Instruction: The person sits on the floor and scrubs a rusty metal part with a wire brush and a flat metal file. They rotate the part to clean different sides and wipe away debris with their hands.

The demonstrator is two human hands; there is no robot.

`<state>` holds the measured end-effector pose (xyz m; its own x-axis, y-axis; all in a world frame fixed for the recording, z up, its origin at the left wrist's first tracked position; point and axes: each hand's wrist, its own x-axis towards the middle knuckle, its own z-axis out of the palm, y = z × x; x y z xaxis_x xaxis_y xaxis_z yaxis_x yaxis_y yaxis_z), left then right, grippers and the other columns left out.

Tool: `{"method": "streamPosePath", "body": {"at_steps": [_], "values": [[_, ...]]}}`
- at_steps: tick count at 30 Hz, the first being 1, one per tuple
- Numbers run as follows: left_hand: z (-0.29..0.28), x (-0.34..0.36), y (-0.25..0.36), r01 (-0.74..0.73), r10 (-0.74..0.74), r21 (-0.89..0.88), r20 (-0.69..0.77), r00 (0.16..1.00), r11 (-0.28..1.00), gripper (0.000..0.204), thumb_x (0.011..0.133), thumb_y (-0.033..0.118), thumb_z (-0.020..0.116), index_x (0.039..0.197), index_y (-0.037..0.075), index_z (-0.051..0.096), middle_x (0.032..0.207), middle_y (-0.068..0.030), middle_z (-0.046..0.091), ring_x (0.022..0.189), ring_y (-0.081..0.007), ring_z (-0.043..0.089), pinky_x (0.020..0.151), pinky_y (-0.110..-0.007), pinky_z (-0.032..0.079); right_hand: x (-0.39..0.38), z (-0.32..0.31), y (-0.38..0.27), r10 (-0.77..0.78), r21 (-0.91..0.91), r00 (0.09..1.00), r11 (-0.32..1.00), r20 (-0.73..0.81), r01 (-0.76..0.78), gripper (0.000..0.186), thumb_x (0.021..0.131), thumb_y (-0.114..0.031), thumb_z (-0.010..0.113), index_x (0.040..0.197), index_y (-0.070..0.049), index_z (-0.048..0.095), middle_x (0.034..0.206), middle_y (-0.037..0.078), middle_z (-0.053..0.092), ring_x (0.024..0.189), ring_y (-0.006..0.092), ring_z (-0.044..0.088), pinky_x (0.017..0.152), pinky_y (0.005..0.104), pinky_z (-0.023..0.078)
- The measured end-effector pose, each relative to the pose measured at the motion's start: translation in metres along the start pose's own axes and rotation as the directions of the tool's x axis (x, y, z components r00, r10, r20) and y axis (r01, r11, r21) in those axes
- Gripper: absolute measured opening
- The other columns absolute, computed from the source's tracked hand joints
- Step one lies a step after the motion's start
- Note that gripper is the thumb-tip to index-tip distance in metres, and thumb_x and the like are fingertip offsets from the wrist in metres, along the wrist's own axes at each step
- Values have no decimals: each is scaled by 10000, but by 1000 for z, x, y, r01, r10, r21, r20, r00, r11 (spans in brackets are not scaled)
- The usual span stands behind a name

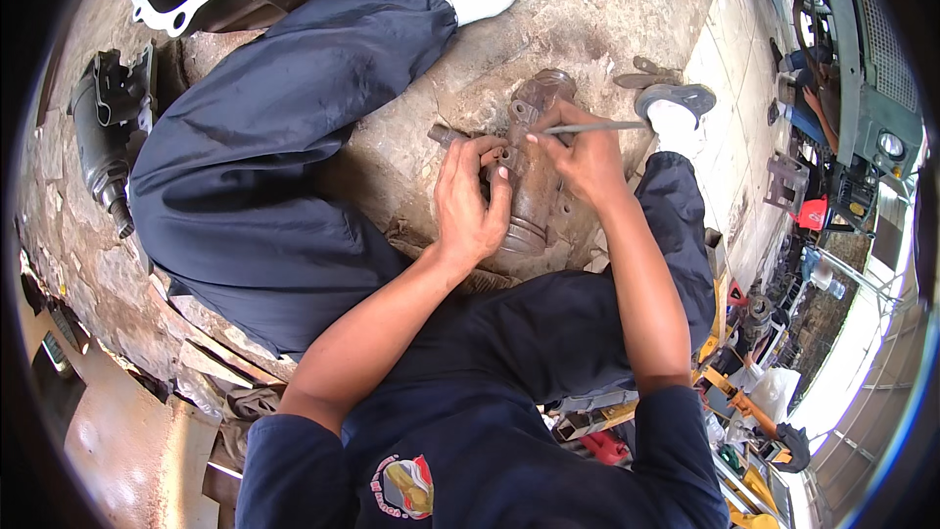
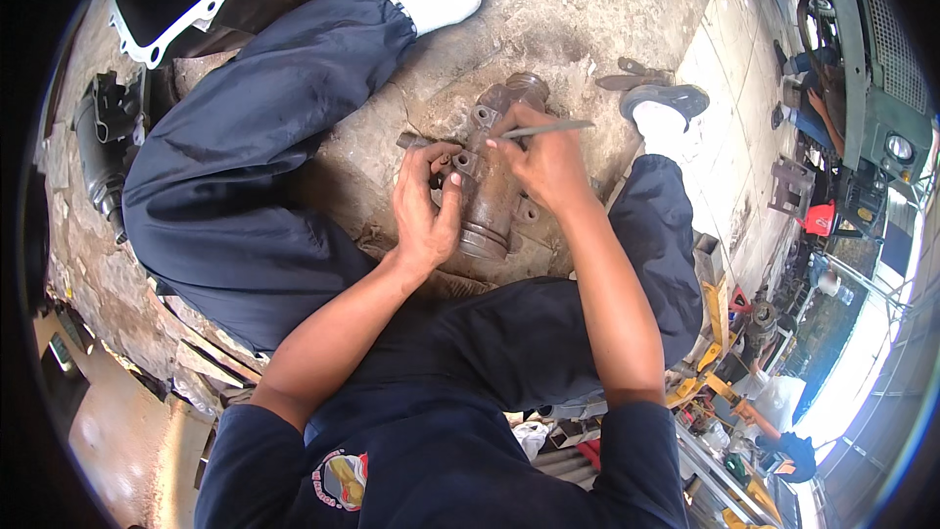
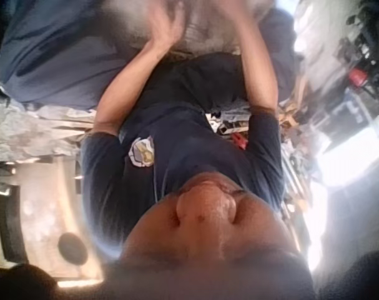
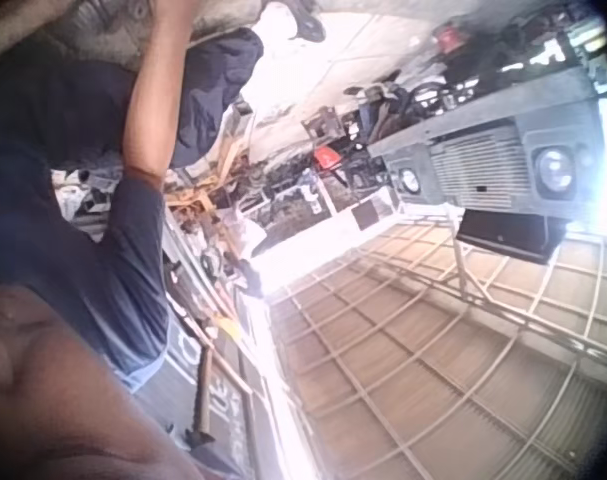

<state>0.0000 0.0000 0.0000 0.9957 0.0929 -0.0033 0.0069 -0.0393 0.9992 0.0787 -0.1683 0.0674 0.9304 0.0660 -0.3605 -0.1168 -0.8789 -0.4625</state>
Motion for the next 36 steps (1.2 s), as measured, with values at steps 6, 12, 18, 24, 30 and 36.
{"method": "streamPosePath", "body": {"at_steps": [6,12,18,24,30,36], "values": [[-3,4,-8,-54,56,66,-16,998,996,293,917,44,617,1207,9,643,1064,-183,646,934,-358,636,862,-446,514,14,34,3,-177,-108,935,983,-307,150,138,888,-159,821,906,-46,744,791,92,728,711,225,686,687,368,527],[4,3,-4,-48,48,-9,-7,999,999,306,916,29,601,1220,15,627,1044,-212,624,944,-411,635,871,-493,517,11,7,2,41,-86,977,995,-210,-60,140,883,-165,837,923,-56,759,790,127,745,697,268,710,669,393,533],[-4,4,-5,-37,36,17,5,999,999,303,920,23,590,1221,6,627,1056,-215,629,964,-395,651,864,-482,524,4,18,-1,-98,-22,970,995,-224,96,144,872,-141,838,938,-53,745,745,136,730,629,262,681,645,398,524],[-3,5,-2,-4,4,-48,0,1000,999,305,941,24,579,1242,-7,611,1114,-234,620,1021,-402,671,908,-472,552,5,21,-12,-36,-96,965,995,-261,11,137,861,-108,827,924,-52,721,789,142,739,629,283,678,642,403,525],[-5,5,-4,19,-21,-42,-46,999,999,297,958,29,581,1250,-16,603,1140,-250,618,1022,-417,683,943,-462,565,-14,26,-27,-47,-23,972,999,-230,43,143,862,-119,837,913,-55,720,791,148,743,641,314,682,622,391,520],[-3,5,-7,72,-74,-42,-32,997,996,256,962,26,592,1212,-23,617,1127,-238,634,1021,-412,687,944,-458,566,2,25,-5,-40,-135,955,991,-293,0,138,877,-137,838,902,-61,725,769,109,742,667,204,690,625,384,519]]}}
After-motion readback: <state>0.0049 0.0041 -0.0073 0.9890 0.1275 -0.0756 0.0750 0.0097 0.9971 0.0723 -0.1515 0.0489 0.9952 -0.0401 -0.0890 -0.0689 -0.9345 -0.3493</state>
